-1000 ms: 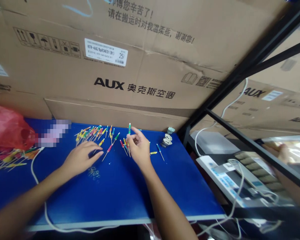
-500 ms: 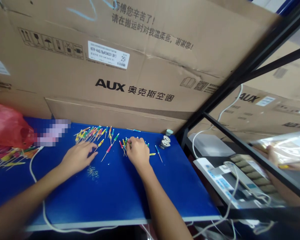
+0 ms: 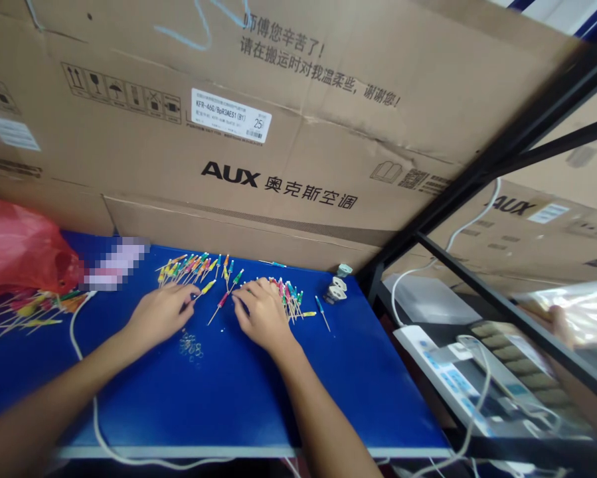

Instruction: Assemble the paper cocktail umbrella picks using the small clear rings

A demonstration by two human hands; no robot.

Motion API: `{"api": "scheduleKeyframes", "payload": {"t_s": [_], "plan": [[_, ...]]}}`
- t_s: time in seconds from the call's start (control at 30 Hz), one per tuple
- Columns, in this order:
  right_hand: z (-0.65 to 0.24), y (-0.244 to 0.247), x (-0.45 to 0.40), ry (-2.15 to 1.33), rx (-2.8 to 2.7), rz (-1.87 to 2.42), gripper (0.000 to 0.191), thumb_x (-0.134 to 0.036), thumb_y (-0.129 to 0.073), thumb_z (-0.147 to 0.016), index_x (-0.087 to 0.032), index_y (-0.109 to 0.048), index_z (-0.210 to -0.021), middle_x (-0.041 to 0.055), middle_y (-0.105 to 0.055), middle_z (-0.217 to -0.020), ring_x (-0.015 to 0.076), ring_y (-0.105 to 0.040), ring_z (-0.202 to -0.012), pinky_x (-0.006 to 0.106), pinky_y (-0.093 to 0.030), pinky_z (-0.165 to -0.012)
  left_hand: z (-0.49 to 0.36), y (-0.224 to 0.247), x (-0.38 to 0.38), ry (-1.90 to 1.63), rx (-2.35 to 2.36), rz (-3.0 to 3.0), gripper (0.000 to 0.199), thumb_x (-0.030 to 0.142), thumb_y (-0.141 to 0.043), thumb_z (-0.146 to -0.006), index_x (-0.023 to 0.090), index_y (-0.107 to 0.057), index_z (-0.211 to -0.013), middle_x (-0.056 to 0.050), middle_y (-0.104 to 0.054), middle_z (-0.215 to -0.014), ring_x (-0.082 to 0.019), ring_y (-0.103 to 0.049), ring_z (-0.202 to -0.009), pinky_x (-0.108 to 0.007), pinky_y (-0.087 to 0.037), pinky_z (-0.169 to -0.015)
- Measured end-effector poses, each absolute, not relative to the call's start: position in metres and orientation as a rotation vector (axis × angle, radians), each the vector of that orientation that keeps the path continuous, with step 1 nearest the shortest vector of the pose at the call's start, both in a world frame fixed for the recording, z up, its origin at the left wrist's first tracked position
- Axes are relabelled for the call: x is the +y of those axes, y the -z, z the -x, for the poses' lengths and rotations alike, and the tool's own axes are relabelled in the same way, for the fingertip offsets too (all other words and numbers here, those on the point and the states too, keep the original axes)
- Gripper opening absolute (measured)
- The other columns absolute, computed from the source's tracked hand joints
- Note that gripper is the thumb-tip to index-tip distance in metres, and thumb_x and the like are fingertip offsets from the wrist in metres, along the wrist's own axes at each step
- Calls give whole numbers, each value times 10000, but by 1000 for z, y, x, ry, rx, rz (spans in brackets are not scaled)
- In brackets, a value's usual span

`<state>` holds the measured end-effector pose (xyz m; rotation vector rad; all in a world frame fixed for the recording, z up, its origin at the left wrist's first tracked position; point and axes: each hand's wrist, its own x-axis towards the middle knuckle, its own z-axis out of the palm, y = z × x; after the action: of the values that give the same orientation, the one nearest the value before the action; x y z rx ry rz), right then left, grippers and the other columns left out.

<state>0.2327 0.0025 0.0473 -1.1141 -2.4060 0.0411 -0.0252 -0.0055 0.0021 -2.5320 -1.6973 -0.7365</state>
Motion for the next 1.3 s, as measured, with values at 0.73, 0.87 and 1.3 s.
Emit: {"api": "scheduleKeyframes", "payload": {"t_s": [0.73, 0.87, 1.3], "plan": [[-202, -26, -13, -230, -2708, 1015, 213, -295, -525, -986, -190, -639, -840, 60, -641, -860, 190, -551, -814, 313, -412, -778, 29, -9, -4, 586, -1724, 2429, 188, 220, -583, -904, 206, -712, -1041, -104, -740, -928, -305, -663, -925, -404, -499, -795], [-205, -24, -11, -233, -2612, 1164, 167, -305, -588, -951, -195, -592, -826, 55, -644, -841, 193, -565, -808, 299, -404, -735, 21, -11, -10, 728, -1603, 2482, 183, 289, -566, -942, 208, -723, -989, -96, -737, -913, -289, -659, -900, -400, -494, -807], [-204, -22, -11, -312, -2419, 1255, 132, -238, -581, -925, -195, -587, -801, 9, -588, -686, 150, -532, -650, 261, -355, -615, 14, -19, -15, 919, -1652, 2691, 282, 396, -545, -969, 230, -734, -841, -27, -691, -739, -208, -628, -738, -299, -407, -632]]}}
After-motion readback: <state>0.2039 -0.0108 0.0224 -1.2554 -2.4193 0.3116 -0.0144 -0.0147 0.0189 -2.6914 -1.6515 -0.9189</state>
